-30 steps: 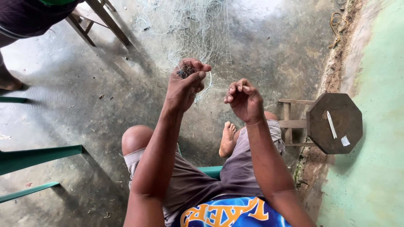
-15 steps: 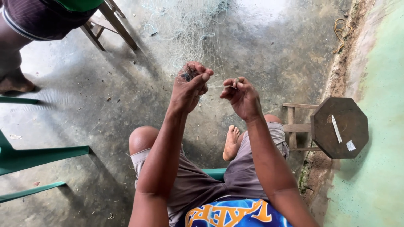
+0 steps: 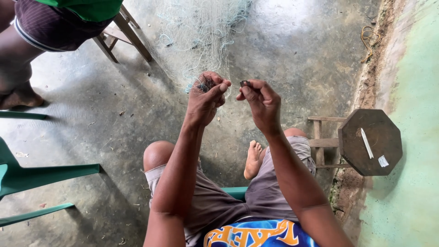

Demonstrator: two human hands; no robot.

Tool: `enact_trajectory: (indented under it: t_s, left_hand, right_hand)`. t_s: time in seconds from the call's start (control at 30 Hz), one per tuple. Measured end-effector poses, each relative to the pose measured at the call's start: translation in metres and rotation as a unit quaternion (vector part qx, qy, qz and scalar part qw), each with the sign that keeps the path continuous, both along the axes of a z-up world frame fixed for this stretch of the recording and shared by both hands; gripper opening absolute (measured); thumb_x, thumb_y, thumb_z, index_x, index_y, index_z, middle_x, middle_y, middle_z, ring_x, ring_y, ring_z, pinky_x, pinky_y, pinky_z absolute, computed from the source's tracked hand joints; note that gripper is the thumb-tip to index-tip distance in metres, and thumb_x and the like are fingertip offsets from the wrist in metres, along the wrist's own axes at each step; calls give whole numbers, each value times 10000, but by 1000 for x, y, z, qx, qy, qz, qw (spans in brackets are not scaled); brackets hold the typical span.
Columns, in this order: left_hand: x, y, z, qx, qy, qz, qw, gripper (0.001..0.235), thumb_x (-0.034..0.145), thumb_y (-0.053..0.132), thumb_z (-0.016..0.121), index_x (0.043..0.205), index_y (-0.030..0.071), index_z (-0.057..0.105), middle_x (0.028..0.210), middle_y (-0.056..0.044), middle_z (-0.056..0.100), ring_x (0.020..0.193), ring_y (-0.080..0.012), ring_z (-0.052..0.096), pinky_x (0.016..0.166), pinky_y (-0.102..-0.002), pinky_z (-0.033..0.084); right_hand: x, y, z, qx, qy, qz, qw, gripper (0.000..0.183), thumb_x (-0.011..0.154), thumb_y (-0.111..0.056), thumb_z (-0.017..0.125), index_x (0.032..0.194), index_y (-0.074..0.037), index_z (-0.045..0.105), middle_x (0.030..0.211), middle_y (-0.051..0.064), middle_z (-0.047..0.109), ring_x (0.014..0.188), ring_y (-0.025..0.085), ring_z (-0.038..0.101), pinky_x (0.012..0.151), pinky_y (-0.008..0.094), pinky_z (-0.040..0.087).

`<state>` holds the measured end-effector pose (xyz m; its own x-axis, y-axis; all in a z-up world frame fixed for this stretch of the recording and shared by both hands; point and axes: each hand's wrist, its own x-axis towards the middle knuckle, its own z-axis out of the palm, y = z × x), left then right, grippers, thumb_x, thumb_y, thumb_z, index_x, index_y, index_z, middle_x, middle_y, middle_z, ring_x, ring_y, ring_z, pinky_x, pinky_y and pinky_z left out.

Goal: The person sits on a plastic chair and repairs a fishing net by hand. They pull and align net strands, then use a small white tool to thread or tie sections of the net together.

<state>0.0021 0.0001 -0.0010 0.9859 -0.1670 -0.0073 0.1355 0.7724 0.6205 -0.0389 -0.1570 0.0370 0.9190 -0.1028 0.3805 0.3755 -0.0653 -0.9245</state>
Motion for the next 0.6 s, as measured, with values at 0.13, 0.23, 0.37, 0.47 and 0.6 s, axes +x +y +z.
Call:
enact_trajectory:
  t_s: [0.13,0.23,0.37,0.47,0.6]
  left_hand:
    - [-1,0,1,4,-3,0,1000,316,861,23,840,1027,69,575,896,-172,738,527,-71,498,446,-188,369]
    - [-2,1,5,14,-6,3,1000,325,852,28,853,1023,70,579,889,-175,736,528,-74,505,440,-190,360]
    - [-2,0,7,34,-16,18,999,350,840,65,878,1010,75,572,868,-144,723,567,-68,512,450,-175,353]
    - [-2,1,6,45,-24,24,998,356,832,79,891,1002,70,578,863,-133,716,577,-70,525,453,-173,363]
    - [-2,2,4,61,-35,27,997,369,823,107,907,993,71,582,861,-122,707,595,-69,533,454,-172,376]
  right_hand:
    - [4,10,15,-15,-30,15,999,99,1003,34,682,1057,116,667,946,231,692,769,290,765,722,417,662]
    - [4,16,27,-41,-54,23,997,98,985,51,701,1034,133,680,958,258,674,755,308,756,704,427,666]
    - [5,20,31,-83,-86,15,993,85,989,63,695,1022,139,679,969,258,679,715,289,755,649,386,649]
    - [5,22,31,-105,-101,9,989,81,972,79,711,1020,139,685,970,250,684,697,290,759,623,370,648]
    - [5,22,31,-126,-107,8,986,78,965,80,720,1016,130,690,978,245,693,698,285,763,608,357,644]
